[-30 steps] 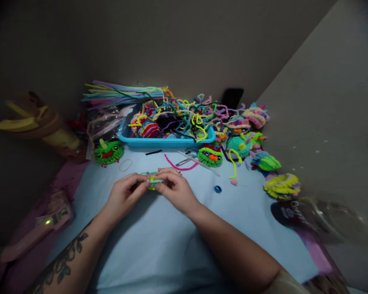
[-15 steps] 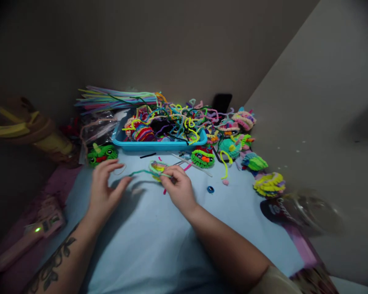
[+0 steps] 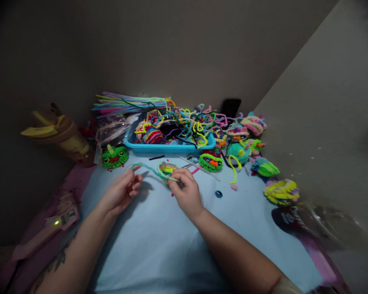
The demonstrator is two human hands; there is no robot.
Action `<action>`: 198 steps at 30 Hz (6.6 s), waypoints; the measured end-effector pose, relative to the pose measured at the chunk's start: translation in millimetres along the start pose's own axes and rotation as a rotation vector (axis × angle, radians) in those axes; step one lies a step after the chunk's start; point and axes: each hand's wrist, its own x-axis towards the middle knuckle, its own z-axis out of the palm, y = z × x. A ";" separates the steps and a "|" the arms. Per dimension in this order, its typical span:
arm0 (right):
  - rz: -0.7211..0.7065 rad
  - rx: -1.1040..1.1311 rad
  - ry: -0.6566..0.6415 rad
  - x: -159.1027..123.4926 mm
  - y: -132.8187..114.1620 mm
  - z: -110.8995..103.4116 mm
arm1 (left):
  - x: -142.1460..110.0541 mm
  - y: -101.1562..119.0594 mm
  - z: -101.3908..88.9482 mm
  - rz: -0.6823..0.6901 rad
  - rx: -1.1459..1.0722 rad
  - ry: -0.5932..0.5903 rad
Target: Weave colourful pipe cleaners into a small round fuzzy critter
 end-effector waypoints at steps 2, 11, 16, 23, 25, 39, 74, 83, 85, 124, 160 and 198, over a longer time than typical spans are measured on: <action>0.003 0.010 -0.018 -0.6 -0.1 1.5 | 3.8 3.0 -4.0 0.056 -0.096 0.061; 0.053 0.032 -0.004 1.1 3.7 2.4 | 5.3 8.3 -5.8 0.161 -0.080 0.124; 0.064 0.071 -0.014 1.3 2.8 2.0 | 7.5 4.5 -9.5 0.244 0.047 0.173; 0.086 0.118 -0.039 3.7 -0.6 2.1 | 7.1 7.3 -7.6 0.252 -0.075 0.147; 0.097 0.142 -0.057 4.5 -0.6 2.3 | 6.2 9.9 -5.2 0.213 -0.124 0.182; 0.063 0.065 -0.094 2.3 3.9 1.3 | 2.3 4.9 -5.3 0.152 0.135 0.066; 0.015 -0.080 -0.172 -4.9 -1.0 8.9 | -10.8 -16.5 2.2 0.819 1.198 -0.047; -0.037 -0.025 -0.277 -4.1 -8.0 7.0 | -5.3 -14.7 3.6 0.683 1.106 0.037; -0.042 -0.019 -0.287 -4.3 -7.9 6.8 | -4.9 -15.1 5.1 0.654 1.048 0.046; 0.060 0.024 -0.279 -7.7 -1.2 15.7 | -10.2 -20.6 15.1 0.675 1.028 0.134; 0.264 0.203 -0.132 -7.4 -5.8 18.8 | -7.0 -20.1 -0.9 1.132 1.191 -0.024; -0.260 -0.251 -0.232 -17.0 -9.5 22.1 | -23.1 -19.5 22.7 0.823 0.882 0.030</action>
